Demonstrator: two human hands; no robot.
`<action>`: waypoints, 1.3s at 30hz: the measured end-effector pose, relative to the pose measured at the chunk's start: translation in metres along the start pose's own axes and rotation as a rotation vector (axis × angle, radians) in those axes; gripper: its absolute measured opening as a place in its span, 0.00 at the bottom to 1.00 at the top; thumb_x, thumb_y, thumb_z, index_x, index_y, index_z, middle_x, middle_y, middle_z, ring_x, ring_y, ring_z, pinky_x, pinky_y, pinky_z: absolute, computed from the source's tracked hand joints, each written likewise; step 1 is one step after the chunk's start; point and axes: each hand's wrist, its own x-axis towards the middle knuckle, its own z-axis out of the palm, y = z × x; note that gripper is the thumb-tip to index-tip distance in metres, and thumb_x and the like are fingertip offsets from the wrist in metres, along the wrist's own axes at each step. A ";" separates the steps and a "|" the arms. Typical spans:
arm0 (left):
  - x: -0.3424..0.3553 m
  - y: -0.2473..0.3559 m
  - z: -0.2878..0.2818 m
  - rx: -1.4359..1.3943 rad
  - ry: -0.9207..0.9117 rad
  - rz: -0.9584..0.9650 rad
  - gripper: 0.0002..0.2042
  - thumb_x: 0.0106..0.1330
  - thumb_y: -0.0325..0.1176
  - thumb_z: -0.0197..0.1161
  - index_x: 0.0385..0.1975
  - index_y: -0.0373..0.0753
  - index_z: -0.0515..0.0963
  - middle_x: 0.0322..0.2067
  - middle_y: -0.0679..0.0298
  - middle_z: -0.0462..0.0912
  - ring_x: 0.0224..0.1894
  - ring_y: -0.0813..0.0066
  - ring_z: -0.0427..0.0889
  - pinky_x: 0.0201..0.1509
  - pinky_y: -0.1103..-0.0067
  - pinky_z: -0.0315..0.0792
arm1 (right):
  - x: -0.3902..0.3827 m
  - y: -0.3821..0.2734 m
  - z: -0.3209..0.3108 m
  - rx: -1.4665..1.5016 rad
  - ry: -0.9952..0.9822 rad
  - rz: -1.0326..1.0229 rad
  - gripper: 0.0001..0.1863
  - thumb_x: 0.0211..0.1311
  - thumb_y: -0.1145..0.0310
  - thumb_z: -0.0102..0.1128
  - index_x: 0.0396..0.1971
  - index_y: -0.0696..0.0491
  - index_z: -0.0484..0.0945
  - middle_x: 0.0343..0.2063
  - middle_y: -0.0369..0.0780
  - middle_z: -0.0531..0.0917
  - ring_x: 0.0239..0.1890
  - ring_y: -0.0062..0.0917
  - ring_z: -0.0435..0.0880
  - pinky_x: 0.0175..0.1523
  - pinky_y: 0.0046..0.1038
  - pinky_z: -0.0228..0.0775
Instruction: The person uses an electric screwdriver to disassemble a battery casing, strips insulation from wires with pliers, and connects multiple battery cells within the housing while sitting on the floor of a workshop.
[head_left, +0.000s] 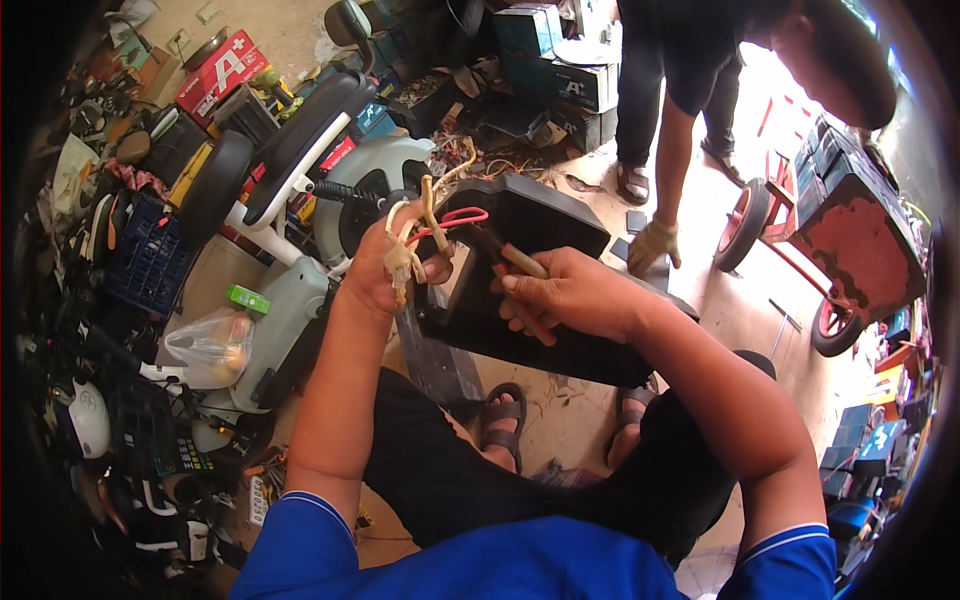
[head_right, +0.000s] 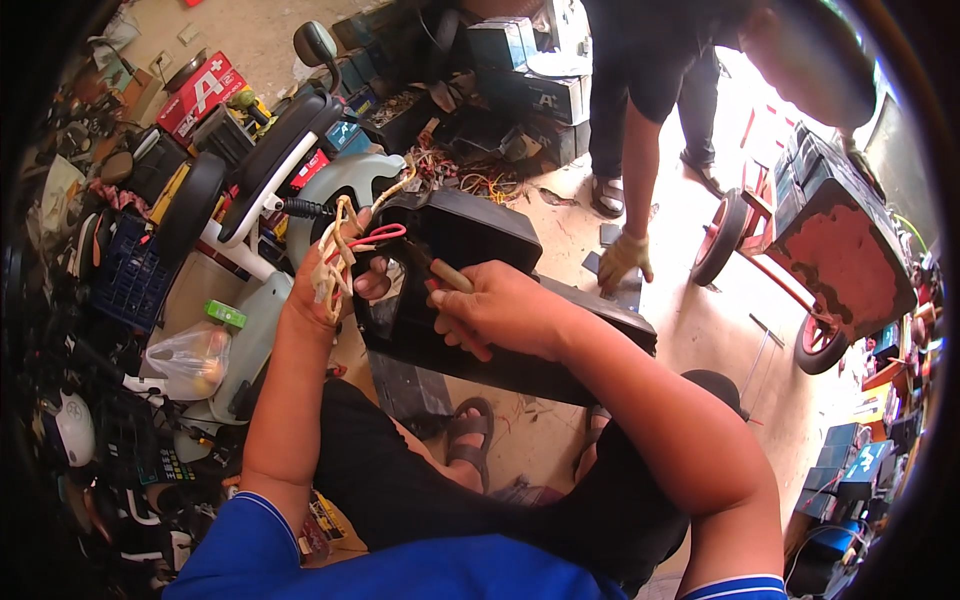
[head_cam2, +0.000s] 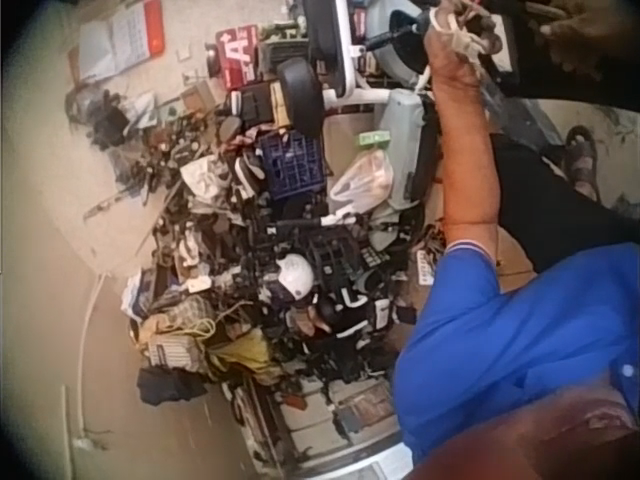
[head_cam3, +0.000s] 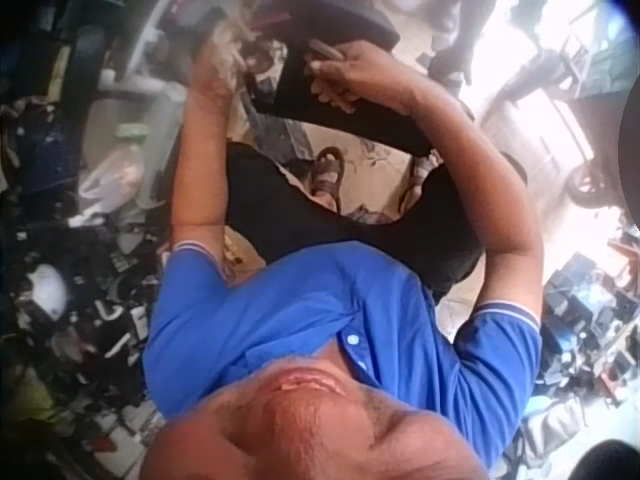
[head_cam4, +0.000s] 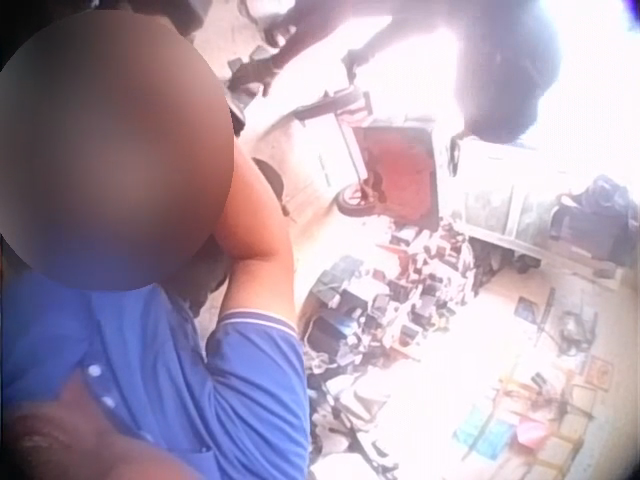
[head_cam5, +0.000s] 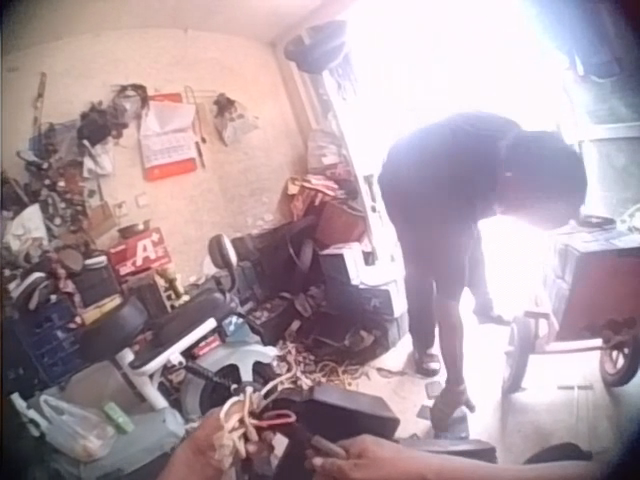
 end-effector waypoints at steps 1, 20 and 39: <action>0.003 -0.002 0.000 -0.022 -0.003 -0.009 0.14 0.79 0.43 0.49 0.46 0.39 0.76 0.26 0.54 0.82 0.18 0.70 0.75 0.23 0.78 0.64 | -0.003 -0.001 -0.001 -0.026 0.013 -0.002 0.22 0.79 0.56 0.54 0.50 0.63 0.78 0.35 0.41 0.86 0.41 0.24 0.86 0.50 0.27 0.79; 0.007 0.009 -0.007 0.020 0.079 -0.120 0.12 0.79 0.45 0.53 0.47 0.46 0.80 0.27 0.54 0.84 0.17 0.67 0.77 0.22 0.75 0.68 | 0.001 -0.010 0.006 0.054 0.015 0.028 0.18 0.78 0.60 0.52 0.43 0.63 0.79 0.27 0.41 0.84 0.31 0.24 0.85 0.42 0.27 0.80; 0.001 0.011 0.002 0.062 0.088 -0.098 0.11 0.77 0.45 0.56 0.45 0.47 0.79 0.25 0.56 0.83 0.16 0.67 0.76 0.22 0.74 0.65 | 0.005 -0.009 0.004 -0.048 0.027 -0.009 0.22 0.80 0.57 0.51 0.38 0.64 0.80 0.24 0.39 0.84 0.34 0.23 0.85 0.46 0.27 0.78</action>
